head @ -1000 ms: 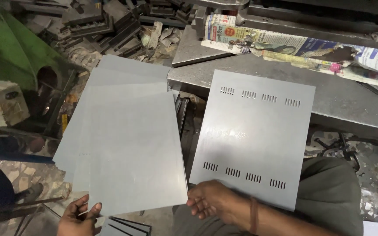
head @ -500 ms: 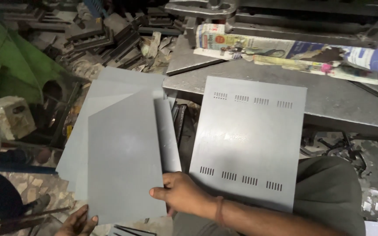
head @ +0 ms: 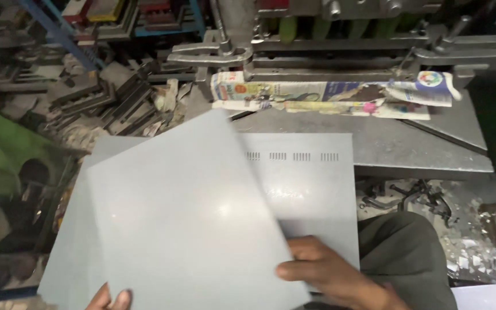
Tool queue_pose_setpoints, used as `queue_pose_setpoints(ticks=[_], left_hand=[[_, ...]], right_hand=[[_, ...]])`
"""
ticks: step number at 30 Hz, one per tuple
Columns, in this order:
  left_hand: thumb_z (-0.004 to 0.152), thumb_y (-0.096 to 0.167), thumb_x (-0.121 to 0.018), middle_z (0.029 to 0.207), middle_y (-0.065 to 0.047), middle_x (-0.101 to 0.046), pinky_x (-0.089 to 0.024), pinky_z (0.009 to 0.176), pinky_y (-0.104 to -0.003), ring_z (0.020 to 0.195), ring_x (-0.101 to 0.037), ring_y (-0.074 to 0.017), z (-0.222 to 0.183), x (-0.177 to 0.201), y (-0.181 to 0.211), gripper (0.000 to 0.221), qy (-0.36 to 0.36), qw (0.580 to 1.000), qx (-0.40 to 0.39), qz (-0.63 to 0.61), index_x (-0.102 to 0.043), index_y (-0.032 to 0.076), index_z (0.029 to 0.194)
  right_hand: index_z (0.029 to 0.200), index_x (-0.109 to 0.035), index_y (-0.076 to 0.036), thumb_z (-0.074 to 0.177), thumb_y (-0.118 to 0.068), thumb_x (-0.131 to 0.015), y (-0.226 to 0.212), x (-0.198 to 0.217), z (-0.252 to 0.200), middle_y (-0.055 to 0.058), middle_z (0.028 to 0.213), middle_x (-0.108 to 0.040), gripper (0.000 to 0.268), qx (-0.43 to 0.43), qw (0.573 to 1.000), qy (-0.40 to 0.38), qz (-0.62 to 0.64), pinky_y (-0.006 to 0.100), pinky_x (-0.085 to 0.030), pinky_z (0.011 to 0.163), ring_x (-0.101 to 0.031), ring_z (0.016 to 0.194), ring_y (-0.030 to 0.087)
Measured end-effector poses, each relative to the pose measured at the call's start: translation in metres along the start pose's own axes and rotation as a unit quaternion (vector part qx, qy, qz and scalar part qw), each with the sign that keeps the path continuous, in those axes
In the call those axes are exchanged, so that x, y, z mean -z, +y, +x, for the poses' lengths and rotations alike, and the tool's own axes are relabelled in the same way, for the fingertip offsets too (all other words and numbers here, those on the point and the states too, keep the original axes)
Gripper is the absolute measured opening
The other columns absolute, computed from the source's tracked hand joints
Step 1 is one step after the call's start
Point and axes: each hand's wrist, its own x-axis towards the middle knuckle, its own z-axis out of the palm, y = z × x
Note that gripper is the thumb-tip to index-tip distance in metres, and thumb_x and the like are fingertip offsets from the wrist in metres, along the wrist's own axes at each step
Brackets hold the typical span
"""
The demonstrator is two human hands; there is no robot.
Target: Operating a machine to punch ventilation slots into sheet metal panels.
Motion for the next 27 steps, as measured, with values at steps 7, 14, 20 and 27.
queue_pose_setpoints(ticks=[7, 14, 20, 27], left_hand=[[0.09, 0.004, -0.055, 0.09, -0.025, -0.081, -0.063, 0.087, -0.041, 0.084, -0.078, -0.0297, -0.038, -0.101, 0.314, 0.035, -0.068, 0.974, -0.002, -0.217, -0.069, -0.008, 0.12], [0.091, 0.01, -0.061, 0.095, -0.014, -0.079, -0.054, 0.077, -0.031, 0.077, -0.066, -0.016, -0.036, -0.144, 0.368, 0.04, -0.185, 0.93, -0.14, -0.284, -0.068, -0.006, 0.127], [0.095, 0.014, -0.064, 0.073, -0.004, -0.062, -0.045, 0.064, -0.026, 0.064, -0.049, -0.0107, -0.011, -0.16, 0.385, 0.025, -0.167, 0.935, -0.175, -0.257, -0.073, -0.002, 0.112], [0.094, 0.026, -0.059, 0.094, -0.01, -0.075, -0.053, 0.08, -0.03, 0.082, -0.065, -0.0157, 0.02, -0.169, 0.416, 0.038, -0.186, 0.938, -0.158, -0.246, -0.071, -0.001, 0.117]], right_hand=[[0.138, -0.057, 0.022, 0.076, 0.013, -0.055, -0.003, 0.06, -0.055, 0.044, 0.122, -0.068, 0.063, 0.003, 0.931, 0.246, 0.271, 0.064, -0.048, 0.096, -0.064, 0.109, 0.054], [0.134, -0.055, 0.022, 0.097, -0.002, -0.041, -0.051, 0.065, -0.072, 0.047, 0.112, -0.056, 0.046, -0.022, 0.872, 0.44, 0.213, 0.068, -0.042, 0.094, -0.054, 0.1, 0.062], [0.131, -0.064, 0.008, 0.103, -0.011, -0.051, -0.043, 0.088, -0.061, 0.03, 0.104, -0.071, 0.037, 0.024, 0.874, 0.472, 0.109, 0.042, -0.045, 0.076, -0.062, 0.083, 0.036], [0.143, -0.054, 0.005, 0.094, -0.023, -0.048, -0.086, 0.093, -0.042, 0.031, 0.131, -0.062, 0.056, -0.011, 0.866, 0.495, 0.072, 0.046, -0.042, 0.09, -0.058, 0.106, 0.041]])
